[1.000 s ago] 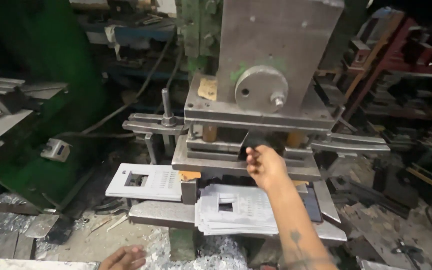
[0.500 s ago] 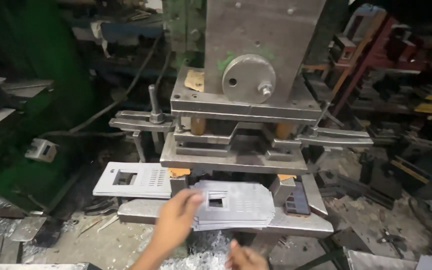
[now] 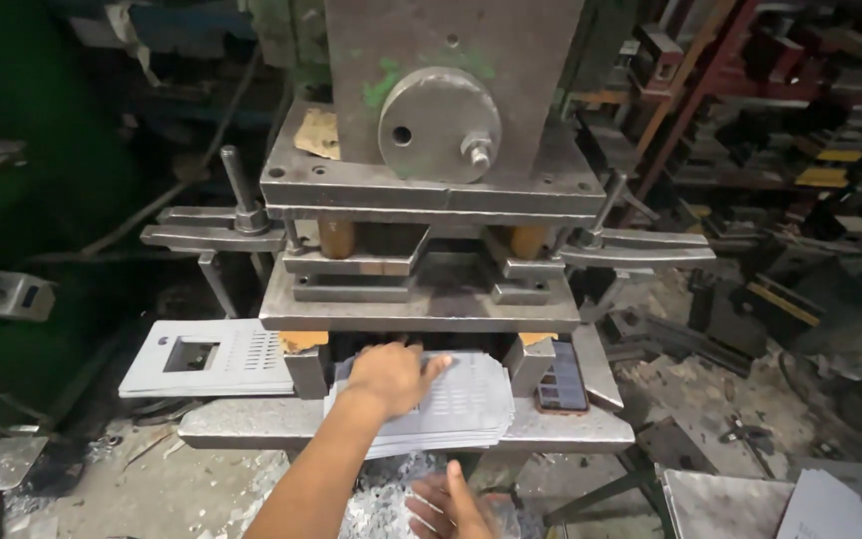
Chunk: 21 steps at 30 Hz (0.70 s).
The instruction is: Operating a manual press machine to stamp or bend metal panel enclosures repeatedly.
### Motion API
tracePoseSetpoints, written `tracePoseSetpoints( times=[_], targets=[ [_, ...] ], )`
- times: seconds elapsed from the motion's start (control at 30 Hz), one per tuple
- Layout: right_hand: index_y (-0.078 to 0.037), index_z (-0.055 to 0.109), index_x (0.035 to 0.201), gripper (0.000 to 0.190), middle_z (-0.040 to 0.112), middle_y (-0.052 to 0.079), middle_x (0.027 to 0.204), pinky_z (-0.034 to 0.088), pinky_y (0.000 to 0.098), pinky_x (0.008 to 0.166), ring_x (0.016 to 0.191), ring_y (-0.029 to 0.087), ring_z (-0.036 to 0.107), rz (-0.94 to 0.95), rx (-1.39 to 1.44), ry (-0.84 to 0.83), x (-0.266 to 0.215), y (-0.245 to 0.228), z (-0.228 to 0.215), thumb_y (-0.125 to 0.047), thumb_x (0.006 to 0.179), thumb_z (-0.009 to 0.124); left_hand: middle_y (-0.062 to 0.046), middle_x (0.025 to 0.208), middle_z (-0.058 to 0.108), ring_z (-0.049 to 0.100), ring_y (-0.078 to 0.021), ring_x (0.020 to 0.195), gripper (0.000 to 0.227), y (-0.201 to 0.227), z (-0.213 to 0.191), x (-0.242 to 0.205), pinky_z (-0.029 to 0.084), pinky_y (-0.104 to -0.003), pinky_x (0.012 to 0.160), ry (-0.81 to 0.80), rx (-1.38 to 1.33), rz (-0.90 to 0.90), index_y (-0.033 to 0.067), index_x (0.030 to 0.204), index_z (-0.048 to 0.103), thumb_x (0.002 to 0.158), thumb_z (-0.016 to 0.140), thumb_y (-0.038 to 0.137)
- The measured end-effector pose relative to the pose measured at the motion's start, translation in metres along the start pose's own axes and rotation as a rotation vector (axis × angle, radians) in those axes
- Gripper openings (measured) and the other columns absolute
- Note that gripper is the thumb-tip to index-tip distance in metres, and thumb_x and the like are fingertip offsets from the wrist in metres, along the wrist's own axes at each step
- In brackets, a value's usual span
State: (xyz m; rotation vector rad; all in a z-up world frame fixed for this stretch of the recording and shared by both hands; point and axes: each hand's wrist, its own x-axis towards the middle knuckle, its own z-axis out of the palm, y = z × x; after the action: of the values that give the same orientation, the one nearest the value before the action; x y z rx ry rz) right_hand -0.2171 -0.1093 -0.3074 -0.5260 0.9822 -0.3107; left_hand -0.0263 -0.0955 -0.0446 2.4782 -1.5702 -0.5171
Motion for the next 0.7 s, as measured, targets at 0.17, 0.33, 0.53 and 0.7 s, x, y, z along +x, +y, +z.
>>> tracePoseSetpoints(
  times=[0.17, 0.33, 0.53, 0.7],
  targets=[
    [-0.005, 0.056, 0.134, 0.075, 0.066, 0.017, 0.133, 0.055, 0.0463, 0.099, 0.119, 0.030, 0.066, -0.099, 0.297, 0.017, -0.036, -0.018, 0.063, -0.060, 0.085, 0.064, -0.019, 0.122, 0.067, 0.060, -0.0364, 0.119, 0.070, 0.000, 0.012, 0.000, 0.041, -0.053, 0.108, 0.077, 0.031, 0.019, 0.0060, 0.117, 0.068, 0.100, 0.033, 0.065],
    [-0.007, 0.060, 0.138, 0.073, 0.066, 0.015, 0.132, 0.052, 0.0454, 0.098, 0.119, 0.029, 0.064, -0.225, 0.425, 0.017, -0.105, -0.052, 0.129, -0.059, 0.087, 0.062, -0.018, 0.119, 0.063, 0.058, -0.0369, 0.118, 0.068, -0.004, 0.026, -0.031, 0.039, -0.053, 0.105, 0.185, 0.007, 0.005, 0.0046, 0.113, 0.067, 0.097, 0.039, 0.064],
    [-0.012, 0.064, 0.137, 0.063, 0.072, 0.011, 0.126, 0.055, 0.0480, 0.092, 0.108, 0.030, 0.070, -0.165, 0.388, 0.020, -0.129, -0.084, 0.130, -0.050, 0.087, 0.063, -0.019, 0.109, 0.064, 0.061, -0.0386, 0.108, 0.061, -0.009, 0.036, -0.077, 0.048, -0.052, 0.095, 0.280, -0.058, -0.048, 0.0020, 0.103, 0.066, 0.095, 0.051, 0.061],
    [-0.011, 0.064, 0.137, 0.061, 0.074, 0.013, 0.124, 0.055, 0.0507, 0.094, 0.108, 0.032, 0.071, -0.042, 0.127, -0.042, -0.132, -0.106, 0.103, -0.042, 0.084, 0.069, -0.023, 0.106, 0.063, 0.063, -0.0430, 0.101, 0.063, -0.018, 0.035, -0.099, 0.052, -0.053, 0.085, 0.329, -0.170, -0.056, -0.0001, 0.111, 0.065, 0.087, 0.062, 0.058]
  ],
)
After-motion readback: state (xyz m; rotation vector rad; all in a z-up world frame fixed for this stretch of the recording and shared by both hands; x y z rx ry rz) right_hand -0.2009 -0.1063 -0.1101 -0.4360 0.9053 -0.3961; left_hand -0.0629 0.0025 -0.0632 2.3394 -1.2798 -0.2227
